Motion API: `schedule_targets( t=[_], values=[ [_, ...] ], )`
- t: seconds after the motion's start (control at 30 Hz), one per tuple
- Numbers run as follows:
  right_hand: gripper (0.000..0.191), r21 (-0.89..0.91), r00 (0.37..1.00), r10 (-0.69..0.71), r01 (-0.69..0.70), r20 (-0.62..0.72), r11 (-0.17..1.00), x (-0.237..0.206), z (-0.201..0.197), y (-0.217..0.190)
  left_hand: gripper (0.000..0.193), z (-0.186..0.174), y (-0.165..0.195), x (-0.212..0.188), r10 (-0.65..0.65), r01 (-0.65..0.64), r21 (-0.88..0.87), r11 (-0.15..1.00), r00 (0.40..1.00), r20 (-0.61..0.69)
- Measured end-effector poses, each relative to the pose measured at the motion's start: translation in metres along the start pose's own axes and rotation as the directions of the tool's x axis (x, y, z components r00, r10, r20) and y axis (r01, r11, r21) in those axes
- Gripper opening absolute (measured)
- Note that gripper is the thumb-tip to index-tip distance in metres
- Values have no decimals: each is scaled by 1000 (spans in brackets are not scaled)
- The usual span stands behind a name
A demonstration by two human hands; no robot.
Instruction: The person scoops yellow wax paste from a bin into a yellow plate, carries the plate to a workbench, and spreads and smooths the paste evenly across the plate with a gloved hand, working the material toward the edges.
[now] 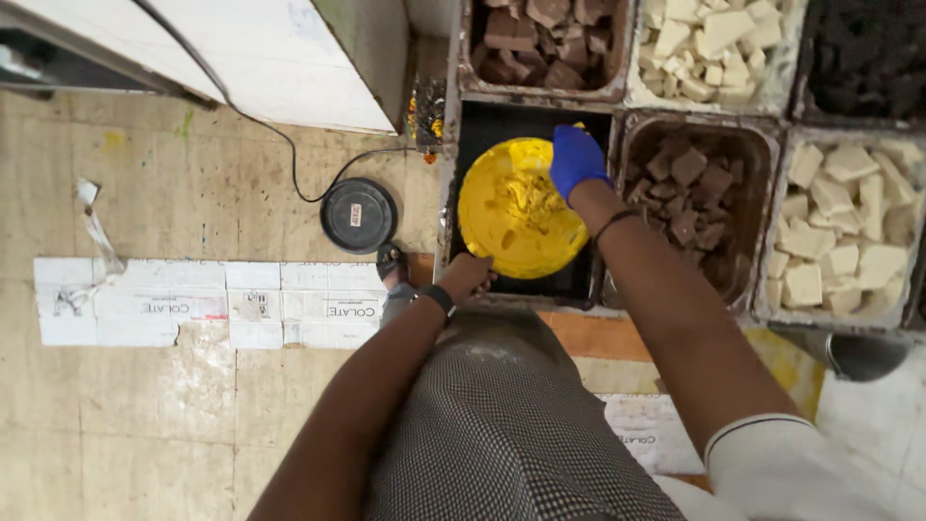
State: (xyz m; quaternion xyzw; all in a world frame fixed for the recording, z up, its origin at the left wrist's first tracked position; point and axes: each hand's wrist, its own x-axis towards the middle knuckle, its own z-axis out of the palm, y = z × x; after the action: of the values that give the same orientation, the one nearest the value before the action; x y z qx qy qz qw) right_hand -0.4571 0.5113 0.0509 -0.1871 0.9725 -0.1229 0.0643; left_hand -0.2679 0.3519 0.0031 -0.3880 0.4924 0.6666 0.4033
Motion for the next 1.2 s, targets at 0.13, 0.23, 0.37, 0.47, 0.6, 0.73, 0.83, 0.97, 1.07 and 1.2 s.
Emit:
schedule_targets(
  t=[0.13, 0.23, 0.37, 0.47, 0.6, 0.73, 0.83, 0.97, 1.07, 1.2],
  values=[
    [19, -66, 988, 46, -36, 146, 997, 23, 8, -3, 26, -8, 8, 10, -19, 22, -77, 997, 999, 37],
    [18, -125, 989, -25, 44, 147, 991, 27, 15, -4, 35, -11, 9, 16, -66, 66, 9, 998, 998, 0],
    [17, -108, 984, -79, 96, 158, 990, 25, 20, -4, 39, -14, 3, 23, 126, -119, 191, 974, 992, -22],
    [16, -73, 982, -101, 114, 161, 991, 23, 23, -1, 41, -15, -1, 26, 350, -281, 645, 711, 937, 22],
    [22, -108, 972, -161, 181, 172, 977, 19, 26, 5, 37, -9, -2, 23, 489, -169, 844, 510, 864, -122],
    [22, -60, 977, -130, 142, 169, 988, 11, 23, 14, 43, 2, 1, 13, 351, -37, 647, 762, 863, -364],
    [25, -65, 981, -113, 125, 156, 990, 4, 20, 19, 43, 5, 1, 10, 402, -44, 676, 736, 831, -384],
    [28, -5, 986, -136, 137, 91, 991, -2, 18, 23, 39, 4, -3, 11, 512, -74, 801, 595, 803, -306],
    [30, 38, 985, -167, 165, 38, 986, -5, 15, 25, 38, 0, -7, 10, 543, -83, 792, 605, 771, -334],
    [32, 47, 981, -192, 192, -1, 980, -7, 8, 25, 40, -10, -7, 3, 545, -86, 837, 541, 794, -270]
  ],
)
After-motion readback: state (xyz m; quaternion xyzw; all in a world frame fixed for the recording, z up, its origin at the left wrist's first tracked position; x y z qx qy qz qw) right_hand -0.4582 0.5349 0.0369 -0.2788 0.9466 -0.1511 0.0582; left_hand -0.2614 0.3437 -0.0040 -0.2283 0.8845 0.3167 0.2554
